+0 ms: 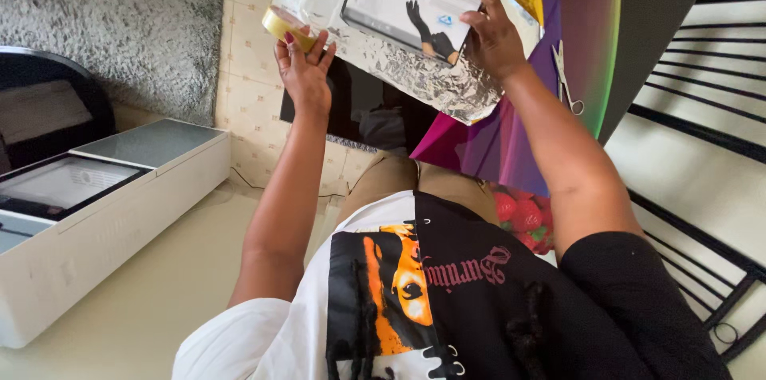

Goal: The person wraps a small rectangular box with gold foil paper on a dark table. They use scissors to cut the paper, fold the edges, and secure the folds with clear adhesive tape. The person repeatedly adjusts the paper and tape to ensure a neat finish.

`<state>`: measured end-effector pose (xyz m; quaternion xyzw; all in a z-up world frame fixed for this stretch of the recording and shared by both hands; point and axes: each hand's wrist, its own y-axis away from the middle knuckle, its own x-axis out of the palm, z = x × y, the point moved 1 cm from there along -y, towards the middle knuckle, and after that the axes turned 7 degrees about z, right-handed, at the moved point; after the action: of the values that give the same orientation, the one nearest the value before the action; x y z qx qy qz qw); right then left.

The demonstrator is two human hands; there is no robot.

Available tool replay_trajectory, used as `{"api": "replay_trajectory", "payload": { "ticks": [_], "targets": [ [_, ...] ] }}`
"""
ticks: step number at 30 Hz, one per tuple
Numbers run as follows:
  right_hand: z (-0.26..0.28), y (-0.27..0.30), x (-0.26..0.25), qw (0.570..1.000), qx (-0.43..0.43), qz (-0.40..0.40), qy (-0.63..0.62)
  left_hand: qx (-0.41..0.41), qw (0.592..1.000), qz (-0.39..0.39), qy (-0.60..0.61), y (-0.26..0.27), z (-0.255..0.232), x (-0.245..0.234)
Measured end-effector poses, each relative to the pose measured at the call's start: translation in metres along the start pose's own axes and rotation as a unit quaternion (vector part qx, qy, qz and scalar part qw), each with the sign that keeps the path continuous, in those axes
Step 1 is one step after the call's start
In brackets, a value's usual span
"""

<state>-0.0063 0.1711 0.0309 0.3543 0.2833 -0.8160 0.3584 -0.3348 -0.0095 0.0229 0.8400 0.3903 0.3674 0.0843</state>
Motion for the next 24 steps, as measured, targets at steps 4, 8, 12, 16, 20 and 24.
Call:
{"api": "replay_trajectory", "payload": {
  "ticks": [4,8,12,16,20,24],
  "targets": [
    [-0.002,0.007,0.001,0.994,0.065,0.057,0.06,0.028,0.999,0.006,-0.029,-0.015,0.007,0.005],
    [0.041,0.023,0.007,0.996,0.047,-0.071,0.011,0.065,0.984,0.041,-0.164,0.0,0.013,0.01],
    [0.106,0.055,0.021,0.992,0.102,-0.063,-0.027,0.161,0.919,0.146,-0.329,0.06,0.019,0.01],
    [0.113,0.05,0.021,0.985,0.151,-0.079,0.015,0.245,0.715,0.187,-0.627,0.111,0.011,-0.001],
    [0.088,0.037,0.006,0.991,0.118,-0.041,0.046,0.177,0.607,0.321,-0.705,0.142,0.014,-0.02],
    [0.057,0.002,-0.002,0.989,0.126,0.053,0.059,0.116,0.534,0.349,-0.762,0.132,0.031,-0.022]
  ]
}}
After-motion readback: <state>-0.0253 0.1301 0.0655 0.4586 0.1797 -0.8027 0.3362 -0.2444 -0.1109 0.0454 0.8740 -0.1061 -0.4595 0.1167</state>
